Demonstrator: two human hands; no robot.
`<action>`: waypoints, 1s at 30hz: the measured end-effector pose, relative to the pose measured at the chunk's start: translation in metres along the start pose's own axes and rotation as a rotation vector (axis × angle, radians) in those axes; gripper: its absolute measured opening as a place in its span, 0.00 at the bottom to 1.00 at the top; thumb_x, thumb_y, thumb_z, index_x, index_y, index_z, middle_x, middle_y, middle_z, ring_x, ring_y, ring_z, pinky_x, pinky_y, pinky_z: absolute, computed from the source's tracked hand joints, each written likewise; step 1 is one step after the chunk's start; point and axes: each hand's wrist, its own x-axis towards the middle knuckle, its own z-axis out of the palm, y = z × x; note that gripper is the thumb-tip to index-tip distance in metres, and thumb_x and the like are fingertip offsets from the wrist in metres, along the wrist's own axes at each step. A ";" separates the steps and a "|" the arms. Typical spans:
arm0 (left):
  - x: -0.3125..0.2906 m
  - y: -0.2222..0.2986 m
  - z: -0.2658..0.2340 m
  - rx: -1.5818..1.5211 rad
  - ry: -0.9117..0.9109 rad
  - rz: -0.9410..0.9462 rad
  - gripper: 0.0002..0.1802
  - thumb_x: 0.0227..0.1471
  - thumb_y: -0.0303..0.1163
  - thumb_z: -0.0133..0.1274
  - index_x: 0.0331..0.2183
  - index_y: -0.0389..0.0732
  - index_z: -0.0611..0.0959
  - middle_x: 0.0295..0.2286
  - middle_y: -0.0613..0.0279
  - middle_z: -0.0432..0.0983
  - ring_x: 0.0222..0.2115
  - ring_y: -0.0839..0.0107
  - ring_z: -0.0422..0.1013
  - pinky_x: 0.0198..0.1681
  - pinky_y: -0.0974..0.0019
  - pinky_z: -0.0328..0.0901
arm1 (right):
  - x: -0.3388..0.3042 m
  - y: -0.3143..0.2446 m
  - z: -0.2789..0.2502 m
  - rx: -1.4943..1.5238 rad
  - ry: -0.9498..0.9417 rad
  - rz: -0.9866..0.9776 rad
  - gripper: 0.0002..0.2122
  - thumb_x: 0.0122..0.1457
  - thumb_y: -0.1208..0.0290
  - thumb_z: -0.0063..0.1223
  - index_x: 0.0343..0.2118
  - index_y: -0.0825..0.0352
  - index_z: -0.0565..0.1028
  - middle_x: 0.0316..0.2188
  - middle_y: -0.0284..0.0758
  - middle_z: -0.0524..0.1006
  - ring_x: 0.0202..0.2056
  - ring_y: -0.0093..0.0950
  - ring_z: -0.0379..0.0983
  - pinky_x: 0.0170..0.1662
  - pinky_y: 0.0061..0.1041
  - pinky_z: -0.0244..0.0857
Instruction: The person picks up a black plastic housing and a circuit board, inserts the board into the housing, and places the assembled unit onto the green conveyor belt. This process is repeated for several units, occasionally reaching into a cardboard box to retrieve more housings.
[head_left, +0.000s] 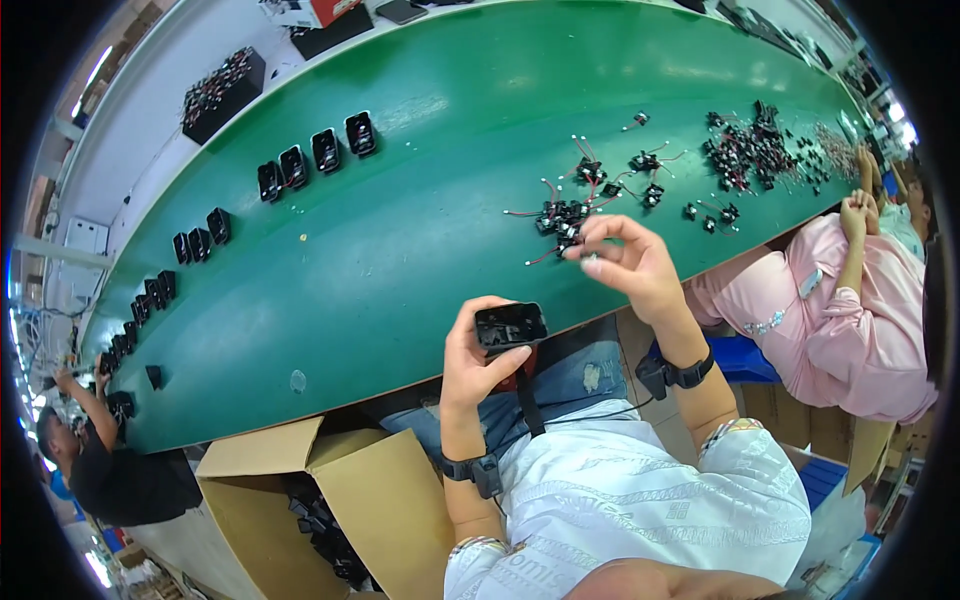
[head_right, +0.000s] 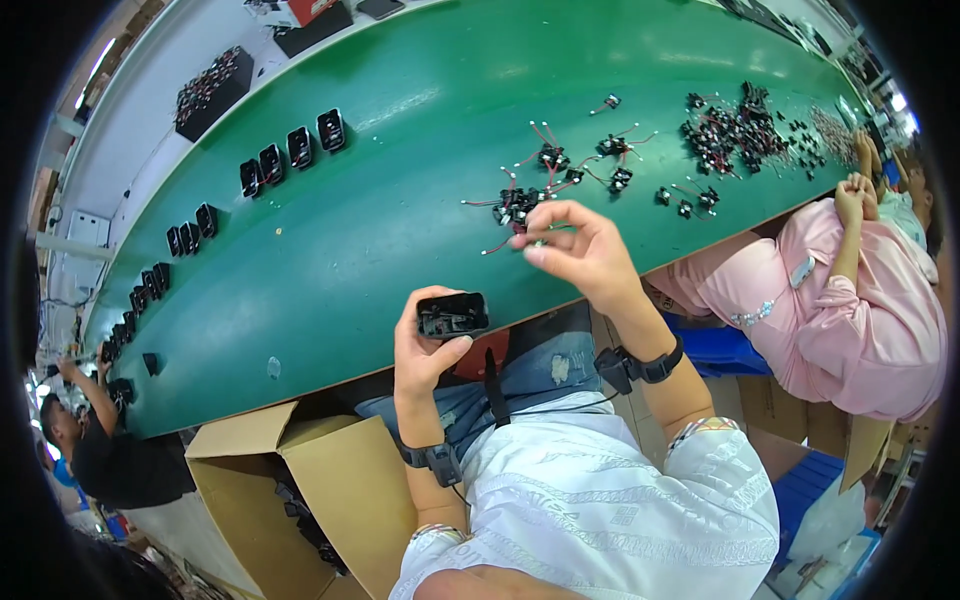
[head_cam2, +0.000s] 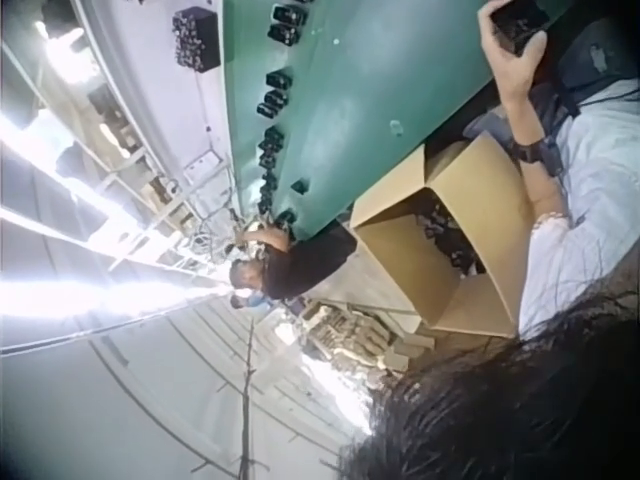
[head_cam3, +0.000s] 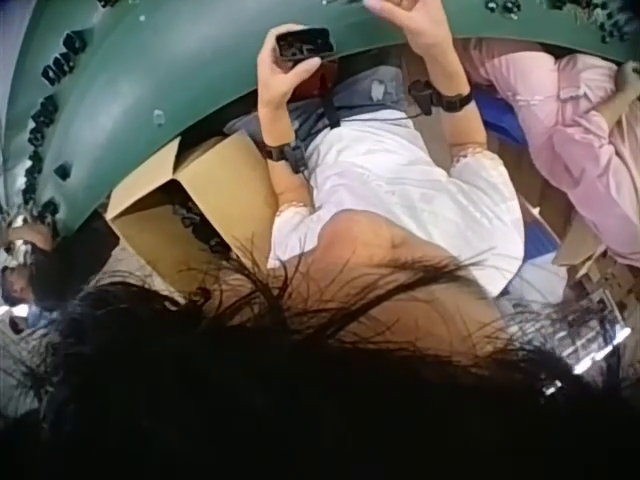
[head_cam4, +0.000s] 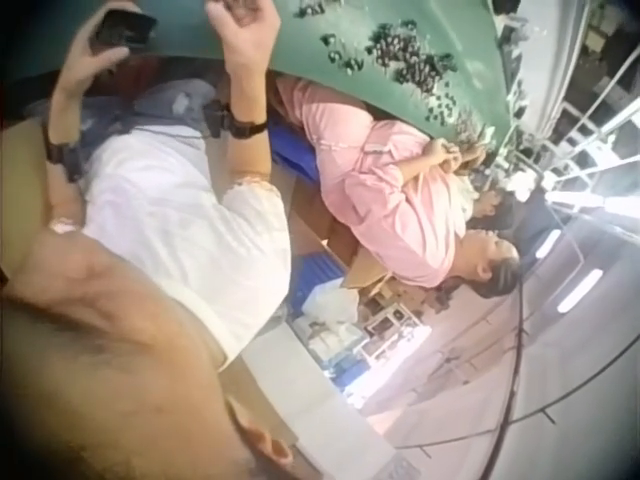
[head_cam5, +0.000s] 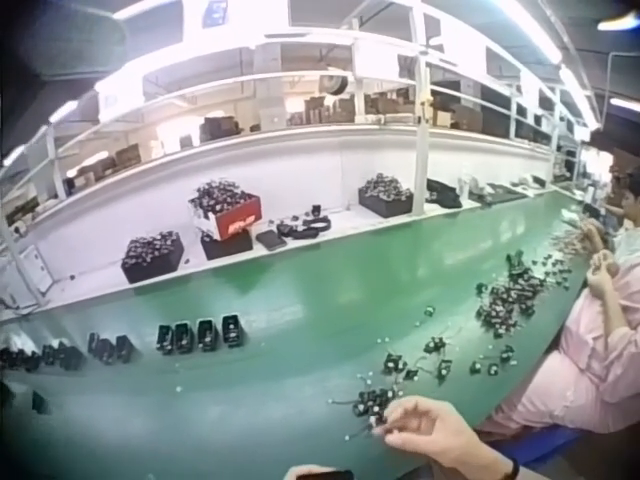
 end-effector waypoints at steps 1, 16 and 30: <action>0.000 -0.002 0.002 -0.067 -0.025 -0.012 0.30 0.44 0.25 0.66 0.50 0.35 0.74 0.43 0.60 0.76 0.44 0.72 0.73 0.51 0.67 0.67 | -0.002 0.002 0.006 0.001 -0.013 0.007 0.10 0.54 0.85 0.60 0.40 0.71 0.76 0.43 0.37 0.74 0.48 0.33 0.77 0.54 0.30 0.69; -0.020 -0.022 0.013 -0.451 -0.033 -0.039 0.35 0.52 0.36 0.60 0.58 0.33 0.66 0.50 0.56 0.70 0.51 0.66 0.70 0.56 0.60 0.66 | -0.024 -0.006 0.063 -0.923 -0.201 -0.434 0.11 0.46 0.83 0.67 0.35 0.68 0.82 0.33 0.37 0.79 0.29 0.26 0.76 0.29 0.22 0.70; -0.023 -0.023 0.011 -0.513 -0.062 -0.015 0.37 0.49 0.40 0.63 0.55 0.32 0.68 0.50 0.48 0.74 0.51 0.62 0.71 0.56 0.59 0.65 | -0.028 -0.003 0.051 -0.866 -0.242 -0.649 0.10 0.45 0.85 0.67 0.31 0.67 0.80 0.30 0.34 0.81 0.28 0.29 0.78 0.31 0.25 0.73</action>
